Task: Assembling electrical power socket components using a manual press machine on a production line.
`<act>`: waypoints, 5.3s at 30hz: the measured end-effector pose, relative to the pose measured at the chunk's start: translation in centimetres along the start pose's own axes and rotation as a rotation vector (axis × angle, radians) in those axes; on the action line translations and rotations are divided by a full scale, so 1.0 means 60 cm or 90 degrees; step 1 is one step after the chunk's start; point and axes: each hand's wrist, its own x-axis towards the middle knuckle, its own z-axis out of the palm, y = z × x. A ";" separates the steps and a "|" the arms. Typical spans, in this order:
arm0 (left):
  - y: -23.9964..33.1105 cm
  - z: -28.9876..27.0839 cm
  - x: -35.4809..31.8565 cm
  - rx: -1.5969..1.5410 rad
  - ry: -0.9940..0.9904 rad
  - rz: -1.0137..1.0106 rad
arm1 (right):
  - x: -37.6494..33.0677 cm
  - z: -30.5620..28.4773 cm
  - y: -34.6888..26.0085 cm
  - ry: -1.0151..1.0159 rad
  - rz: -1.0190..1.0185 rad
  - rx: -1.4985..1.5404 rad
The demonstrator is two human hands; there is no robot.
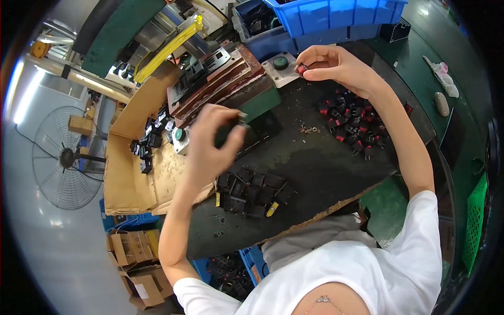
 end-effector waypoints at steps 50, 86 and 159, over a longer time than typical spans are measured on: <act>-0.182 -0.119 0.066 0.040 0.042 -0.072 | 0.266 0.084 -0.017 -0.068 -0.390 -0.437; -0.184 -0.077 -0.122 0.198 0.207 -0.016 | 0.262 0.090 -0.029 -0.076 -0.447 -0.650; -0.120 -0.025 -0.182 0.103 0.256 -0.193 | 0.248 0.186 -0.020 -0.065 -0.462 -0.714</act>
